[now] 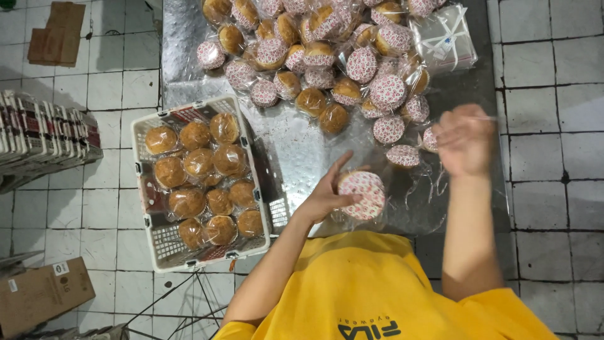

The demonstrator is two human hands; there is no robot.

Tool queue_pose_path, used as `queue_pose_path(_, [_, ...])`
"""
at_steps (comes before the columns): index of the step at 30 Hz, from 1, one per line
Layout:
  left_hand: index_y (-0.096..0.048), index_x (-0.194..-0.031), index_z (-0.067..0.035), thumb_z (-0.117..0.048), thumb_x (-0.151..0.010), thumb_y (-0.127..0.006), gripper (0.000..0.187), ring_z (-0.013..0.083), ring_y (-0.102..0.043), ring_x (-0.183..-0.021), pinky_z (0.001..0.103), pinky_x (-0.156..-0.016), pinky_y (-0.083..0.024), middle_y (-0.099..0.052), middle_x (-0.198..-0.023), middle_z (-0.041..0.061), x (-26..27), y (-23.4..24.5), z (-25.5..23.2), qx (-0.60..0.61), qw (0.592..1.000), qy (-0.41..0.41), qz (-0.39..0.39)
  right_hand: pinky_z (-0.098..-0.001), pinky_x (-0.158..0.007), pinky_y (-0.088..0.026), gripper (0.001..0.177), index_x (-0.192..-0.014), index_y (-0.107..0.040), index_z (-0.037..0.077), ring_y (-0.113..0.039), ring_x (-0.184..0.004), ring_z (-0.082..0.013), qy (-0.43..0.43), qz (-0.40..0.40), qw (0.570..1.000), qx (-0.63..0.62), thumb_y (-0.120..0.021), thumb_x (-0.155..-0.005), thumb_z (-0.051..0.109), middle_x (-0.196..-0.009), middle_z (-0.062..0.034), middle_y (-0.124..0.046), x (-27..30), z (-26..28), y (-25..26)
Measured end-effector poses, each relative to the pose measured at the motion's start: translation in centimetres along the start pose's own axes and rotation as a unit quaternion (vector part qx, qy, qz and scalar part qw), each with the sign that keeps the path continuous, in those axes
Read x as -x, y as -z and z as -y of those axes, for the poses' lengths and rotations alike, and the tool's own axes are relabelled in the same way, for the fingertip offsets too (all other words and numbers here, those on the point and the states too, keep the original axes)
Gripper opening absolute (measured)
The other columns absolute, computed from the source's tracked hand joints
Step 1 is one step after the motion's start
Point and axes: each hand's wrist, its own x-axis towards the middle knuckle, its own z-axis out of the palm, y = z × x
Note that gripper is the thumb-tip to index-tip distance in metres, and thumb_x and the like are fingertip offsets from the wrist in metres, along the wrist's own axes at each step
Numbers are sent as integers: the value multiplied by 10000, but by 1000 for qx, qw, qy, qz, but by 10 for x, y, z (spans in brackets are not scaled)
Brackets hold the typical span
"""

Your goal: The person places bread rolls into individual clear plastic bags and then arranges the packaged items into a white plastic crate.

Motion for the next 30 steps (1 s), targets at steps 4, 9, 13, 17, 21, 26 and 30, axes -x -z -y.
queue_pose_path(4, [-413, -1546, -124, -172, -778, -864, 893, 268, -619, -1178, 424, -1003, -550, -531, -1432, 184, -4, 39, 6, -37, 999, 14, -37, -279, -716, -540, 345, -1019, -732, 44, -697, -811, -197, -144, 343, 852, -369, -496, -1082, 288, -897, -89, -726, 4, -101, 27])
queue_pose_path(9, [-490, -1493, -43, 14, -740, -887, 853, 249, -698, -1056, 386, -946, -594, -685, -1208, 192, -1, 32, -9, -62, 991, -49, -105, -535, -1150, -296, 202, -941, -806, 187, -605, -1298, -263, 216, 393, 645, 619, -646, -887, 299, -1136, -40, -785, 71, -77, -3])
queue_pose_path(13, [-304, -1549, -10, -219, -752, -871, 1001, 502, -431, -1344, 596, -1133, -361, -456, -1435, 318, 2, -16, -23, -263, 943, -63, -195, -451, -855, -533, 601, -1363, -587, 72, -638, -1064, -343, -23, 271, 955, 123, -731, -785, 148, -1135, -195, -665, 108, -65, -59])
queue_pose_path(17, [-52, -1631, -75, -414, -788, -825, 1193, 556, -201, -1438, 676, -1149, -208, -127, -1638, 317, 2, -21, -34, -264, 947, -48, -175, -323, -856, -574, 551, -1321, -623, 92, -687, -985, -177, -137, 221, 963, -78, -840, -815, 77, -1119, -73, -707, 93, -72, -75])
queue_pose_path(21, [-423, -1532, -10, -403, -890, -784, 834, 476, -497, -1323, 607, -1071, -406, -466, -1475, 300, -20, 46, -6, -158, 974, -32, -159, -320, -846, -584, 501, -1225, -678, 114, -704, -997, -176, -255, 281, 904, -196, -813, -770, -47, -1129, -45, -722, 115, -49, -65])
queue_pose_path(26, [-699, -1012, -6, -211, -932, -776, 234, 311, -765, -918, 387, -830, -617, -758, -973, 204, -29, 65, 43, 153, 970, -66, -176, -404, -1059, -509, 589, -1315, -610, 96, -590, -1252, -217, -259, 312, 894, -192, -756, -762, 239, -1348, -71, -602, 138, 3, -60])
queue_pose_path(30, [-688, -956, -14, -130, -899, -804, 174, 279, -773, -801, 328, -735, -614, -737, -830, 229, -25, 82, 65, 126, 969, -53, -205, -302, -739, -613, 40, -996, -632, 119, -736, -832, -193, -232, 232, 906, -268, -670, -1004, 127, -884, -60, -701, 85, -78, -52])
